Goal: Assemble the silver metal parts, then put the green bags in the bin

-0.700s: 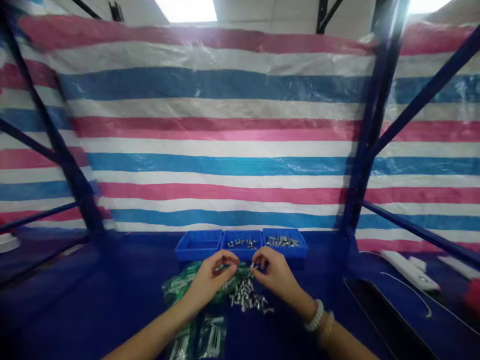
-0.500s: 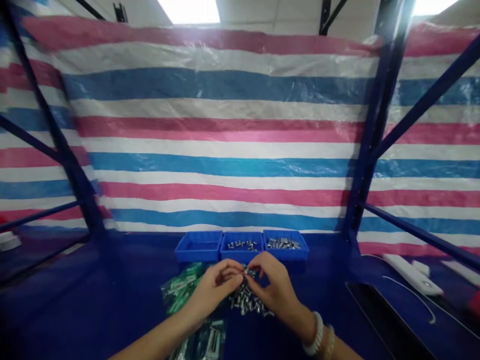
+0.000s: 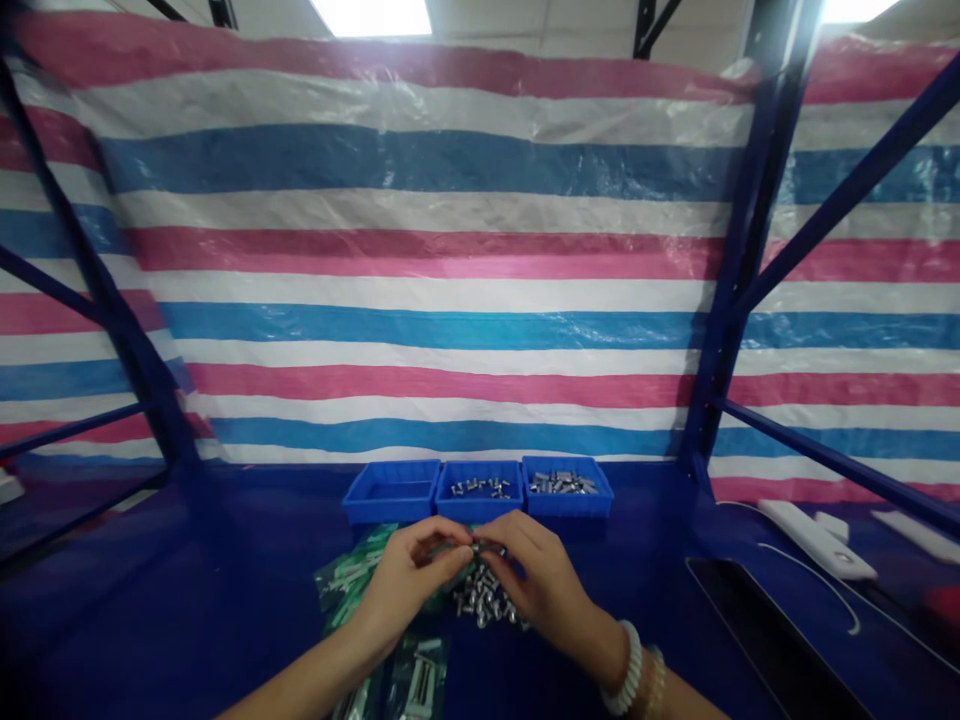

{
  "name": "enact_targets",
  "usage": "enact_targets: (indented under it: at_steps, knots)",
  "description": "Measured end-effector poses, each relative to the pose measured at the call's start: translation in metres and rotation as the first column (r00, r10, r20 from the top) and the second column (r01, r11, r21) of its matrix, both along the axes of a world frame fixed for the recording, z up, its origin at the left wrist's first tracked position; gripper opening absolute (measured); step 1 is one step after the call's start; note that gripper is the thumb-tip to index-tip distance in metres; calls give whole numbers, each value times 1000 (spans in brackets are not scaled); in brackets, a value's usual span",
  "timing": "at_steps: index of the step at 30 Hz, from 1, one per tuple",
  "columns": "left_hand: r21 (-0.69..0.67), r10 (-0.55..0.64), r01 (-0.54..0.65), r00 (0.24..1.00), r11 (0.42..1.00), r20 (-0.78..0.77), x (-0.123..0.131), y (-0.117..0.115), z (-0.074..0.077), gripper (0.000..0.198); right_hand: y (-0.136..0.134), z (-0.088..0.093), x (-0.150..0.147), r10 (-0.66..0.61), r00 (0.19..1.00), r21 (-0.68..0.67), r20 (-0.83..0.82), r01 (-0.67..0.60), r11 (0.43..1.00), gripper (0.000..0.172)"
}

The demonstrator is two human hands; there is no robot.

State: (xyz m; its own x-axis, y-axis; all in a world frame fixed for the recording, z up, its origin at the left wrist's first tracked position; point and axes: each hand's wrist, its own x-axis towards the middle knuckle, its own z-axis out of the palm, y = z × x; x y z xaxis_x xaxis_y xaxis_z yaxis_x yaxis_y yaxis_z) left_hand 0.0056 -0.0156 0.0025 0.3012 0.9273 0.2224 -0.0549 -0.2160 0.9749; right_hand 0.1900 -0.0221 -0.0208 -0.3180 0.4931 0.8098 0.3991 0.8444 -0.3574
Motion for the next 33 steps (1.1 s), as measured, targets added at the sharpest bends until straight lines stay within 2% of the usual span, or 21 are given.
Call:
enact_targets:
  at_steps: [4,12,14,16,18,19,21,24,25,27,29,31,32,33]
  knots:
    - [20,8,-7,1000,1000,-5,0,-1,1,14,0,1,1,27,999,27,19,-28,999,19]
    - [59,0,0,1000,998,3,1,-6,5,19,-11,10,3,19,999,-48,47,-16,999,15]
    - [64,-17,17,1000,998,-3,2,-7,6,16,-15,13,3,43,999,-99,12,-41,994,10]
    - [94,-29,31,999,995,-22,2,-9,6,13,-17,14,2,68,994,-223,-80,-84,971,10]
    - [166,-30,38,998,985,-49,3,-11,6,9,-17,14,-2,99,967,-401,-237,-190,896,21]
    - [218,-23,36,998,975,-62,3,-12,5,9,-16,13,-4,119,934,-482,-336,-279,831,26]
    - [339,-4,32,996,940,-85,4,-13,4,13,-14,9,-9,141,821,-570,-553,-497,654,32]
    - [483,38,15,994,876,-99,5,-13,1,20,-11,1,-17,91,615,-540,-783,-745,392,34]
    - [501,56,3,993,865,-102,5,-13,0,21,-11,-2,-19,65,574,-526,-816,-785,328,33]
    - [500,90,-20,989,866,-117,6,-14,-2,20,-11,-8,-23,24,540,-521,-841,-822,232,31]
    - [485,117,-30,982,874,-151,7,-15,-2,14,-12,-12,-25,-3,556,-548,-831,-819,171,33]
    - [497,144,-22,967,867,-209,7,-12,2,8,-12,-14,-26,6,610,-601,-793,-783,164,39]
    - [513,161,-16,957,859,-240,8,-8,6,8,-11,-15,-24,29,662,-643,-749,-737,207,43]
    - [530,177,-8,947,848,-269,8,-2,10,8,-8,-15,-22,50,724,-686,-688,-671,282,48]
